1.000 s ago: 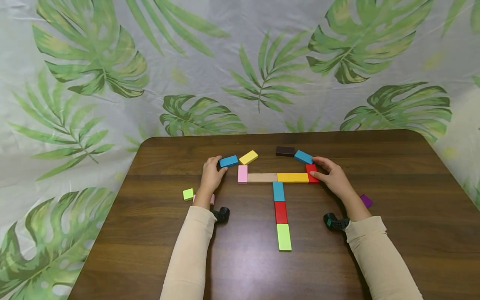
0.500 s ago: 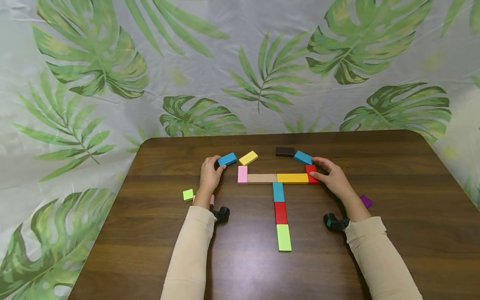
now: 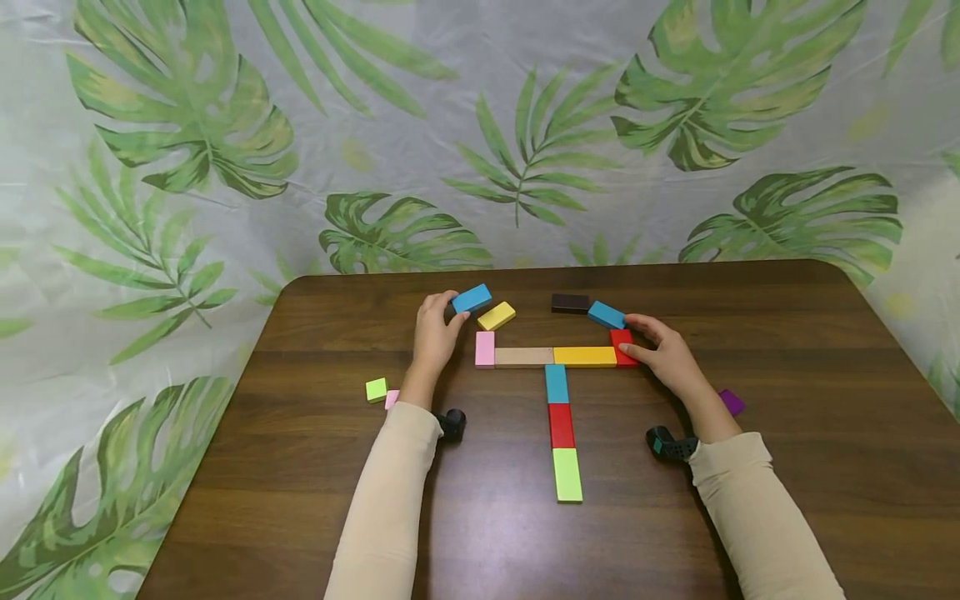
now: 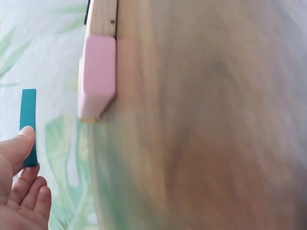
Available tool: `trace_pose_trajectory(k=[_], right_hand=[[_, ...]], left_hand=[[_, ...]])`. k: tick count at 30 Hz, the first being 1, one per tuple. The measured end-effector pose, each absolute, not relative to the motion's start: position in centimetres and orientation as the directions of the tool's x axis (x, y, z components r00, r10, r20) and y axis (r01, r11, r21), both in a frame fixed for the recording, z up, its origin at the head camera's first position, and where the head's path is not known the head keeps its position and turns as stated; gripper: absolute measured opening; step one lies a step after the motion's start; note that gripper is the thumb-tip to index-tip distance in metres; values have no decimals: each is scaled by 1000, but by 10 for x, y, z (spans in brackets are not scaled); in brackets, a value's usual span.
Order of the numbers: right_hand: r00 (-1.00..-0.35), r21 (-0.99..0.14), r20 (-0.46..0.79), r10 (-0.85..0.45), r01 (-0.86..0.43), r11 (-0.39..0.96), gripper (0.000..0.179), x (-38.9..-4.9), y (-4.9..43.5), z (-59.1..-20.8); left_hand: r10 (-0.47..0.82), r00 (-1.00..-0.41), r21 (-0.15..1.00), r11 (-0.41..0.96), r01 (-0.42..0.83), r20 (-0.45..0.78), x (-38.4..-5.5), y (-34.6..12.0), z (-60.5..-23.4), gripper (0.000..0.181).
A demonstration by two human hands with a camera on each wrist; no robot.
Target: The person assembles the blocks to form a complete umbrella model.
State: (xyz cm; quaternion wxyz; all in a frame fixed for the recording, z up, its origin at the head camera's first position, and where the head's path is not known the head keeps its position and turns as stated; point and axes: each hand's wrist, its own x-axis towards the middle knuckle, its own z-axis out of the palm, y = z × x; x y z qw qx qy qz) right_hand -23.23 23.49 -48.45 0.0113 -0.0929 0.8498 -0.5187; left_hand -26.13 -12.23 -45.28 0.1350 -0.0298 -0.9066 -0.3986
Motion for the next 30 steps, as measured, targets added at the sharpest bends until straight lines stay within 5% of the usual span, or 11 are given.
trace_pose_trajectory(k=[30], right_hand=[[-980,-884,81,-184,-155,442,50,-225,230,-470]], left_hand=[[52,-975,678,710,189,218,-276,-45,-452,41]])
